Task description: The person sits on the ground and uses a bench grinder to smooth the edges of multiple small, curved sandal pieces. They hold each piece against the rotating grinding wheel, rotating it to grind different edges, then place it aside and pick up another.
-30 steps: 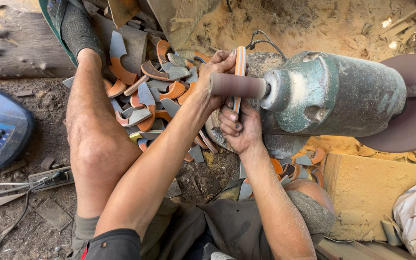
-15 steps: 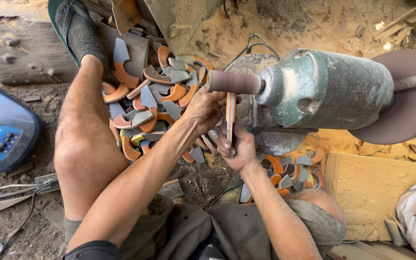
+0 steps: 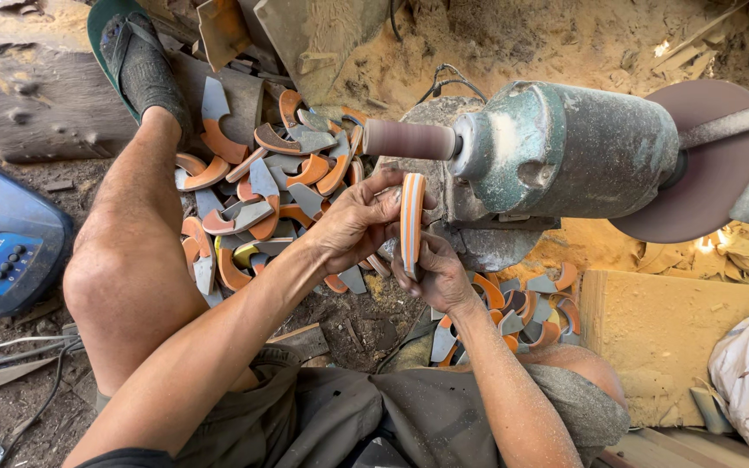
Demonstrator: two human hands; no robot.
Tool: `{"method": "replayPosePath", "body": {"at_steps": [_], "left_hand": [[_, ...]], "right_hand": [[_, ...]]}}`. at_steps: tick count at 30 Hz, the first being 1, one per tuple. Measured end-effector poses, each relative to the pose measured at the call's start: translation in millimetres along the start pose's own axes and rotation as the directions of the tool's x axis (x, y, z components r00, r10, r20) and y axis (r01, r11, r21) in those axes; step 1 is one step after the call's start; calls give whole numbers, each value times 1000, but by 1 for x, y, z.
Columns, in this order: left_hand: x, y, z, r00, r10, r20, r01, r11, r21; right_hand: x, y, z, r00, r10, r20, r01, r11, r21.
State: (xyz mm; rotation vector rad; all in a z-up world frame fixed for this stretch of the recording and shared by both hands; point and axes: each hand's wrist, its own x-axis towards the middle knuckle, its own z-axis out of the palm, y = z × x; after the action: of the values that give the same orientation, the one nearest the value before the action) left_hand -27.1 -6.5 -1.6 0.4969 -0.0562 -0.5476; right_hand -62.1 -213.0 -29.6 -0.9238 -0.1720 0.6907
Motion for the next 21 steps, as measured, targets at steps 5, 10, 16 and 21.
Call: {"method": "replayPosePath", "body": {"at_steps": [5, 10, 16, 21], "left_hand": [[2, -4, -6, 966, 136, -219, -69, 955, 288], [2, -24, -8, 925, 259, -278, -117, 891, 438], [20, -23, -9, 942, 135, -308, -24, 940, 341], [35, -27, -14, 937, 170, -305, -114, 975, 192]], "right_hand": [[3, -15, 24, 972, -188, -142, 152, 960, -236], [24, -1, 31, 861, -325, -391, 149, 897, -417], [39, 14, 23, 873, -120, -473, 71, 990, -120], [52, 18, 8, 877, -198, -437, 113, 970, -214]]}}
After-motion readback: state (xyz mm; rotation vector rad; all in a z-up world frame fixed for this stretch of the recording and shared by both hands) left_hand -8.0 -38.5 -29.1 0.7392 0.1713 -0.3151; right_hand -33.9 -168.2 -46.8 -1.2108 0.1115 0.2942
